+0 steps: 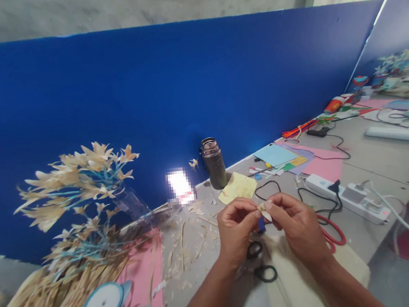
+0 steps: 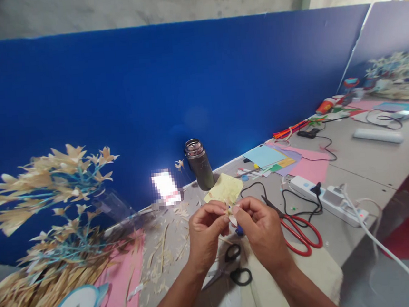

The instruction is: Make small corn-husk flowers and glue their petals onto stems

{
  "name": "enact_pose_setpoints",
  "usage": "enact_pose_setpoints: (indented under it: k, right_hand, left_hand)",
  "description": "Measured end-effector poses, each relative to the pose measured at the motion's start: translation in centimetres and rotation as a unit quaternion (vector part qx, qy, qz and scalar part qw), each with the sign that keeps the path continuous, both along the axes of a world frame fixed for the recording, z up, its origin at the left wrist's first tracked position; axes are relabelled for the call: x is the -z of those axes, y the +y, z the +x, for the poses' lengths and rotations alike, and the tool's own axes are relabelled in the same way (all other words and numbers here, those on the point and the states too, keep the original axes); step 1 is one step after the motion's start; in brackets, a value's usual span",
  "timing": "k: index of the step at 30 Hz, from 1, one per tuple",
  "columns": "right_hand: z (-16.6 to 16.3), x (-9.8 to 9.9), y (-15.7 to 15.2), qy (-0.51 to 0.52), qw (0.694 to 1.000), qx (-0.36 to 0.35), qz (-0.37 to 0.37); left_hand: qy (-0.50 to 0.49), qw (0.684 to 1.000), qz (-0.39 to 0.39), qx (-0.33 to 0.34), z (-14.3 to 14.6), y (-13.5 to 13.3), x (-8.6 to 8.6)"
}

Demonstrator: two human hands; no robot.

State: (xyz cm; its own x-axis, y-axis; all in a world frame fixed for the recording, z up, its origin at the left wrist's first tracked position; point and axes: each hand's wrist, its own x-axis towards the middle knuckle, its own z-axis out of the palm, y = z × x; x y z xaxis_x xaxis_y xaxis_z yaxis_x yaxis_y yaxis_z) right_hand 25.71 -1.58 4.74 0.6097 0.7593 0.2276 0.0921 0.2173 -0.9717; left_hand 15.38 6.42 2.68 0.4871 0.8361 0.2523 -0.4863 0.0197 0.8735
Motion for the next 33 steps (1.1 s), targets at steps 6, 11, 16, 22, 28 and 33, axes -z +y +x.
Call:
enact_pose_setpoints:
  k: [6, 11, 16, 22, 28, 33]
  right_hand:
    - [0.0, -0.1, -0.3, -0.033, 0.999, -0.002, 0.016]
    - [0.1, 0.1, -0.3, -0.05, 0.998, -0.002, 0.023]
    - [0.2, 0.4, -0.1, -0.033, 0.999, 0.018, 0.005]
    - [0.0, 1.1, 0.7, 0.067, 0.998, 0.001, -0.016]
    - [-0.1, 1.4, 1.1, 0.111, 0.993, -0.037, 0.007]
    - [0.7, 0.7, 1.2, 0.081, 0.996, -0.044, -0.005]
  left_hand:
    - [0.025, 0.998, -0.051, 0.019, 0.0, 0.0, 0.0]
    - [0.055, 0.998, -0.026, 0.008, -0.2, 0.0, -0.6]
    - [0.046, 0.998, 0.015, -0.045, 0.1, -0.3, -0.3]
    - [0.083, 0.974, 0.141, -0.16, 0.0, -0.5, 0.9]
    - [0.099, 0.968, 0.141, -0.18, -0.3, -0.3, 0.8]
    - [0.014, 0.994, -0.102, -0.032, 0.4, 0.9, 0.8]
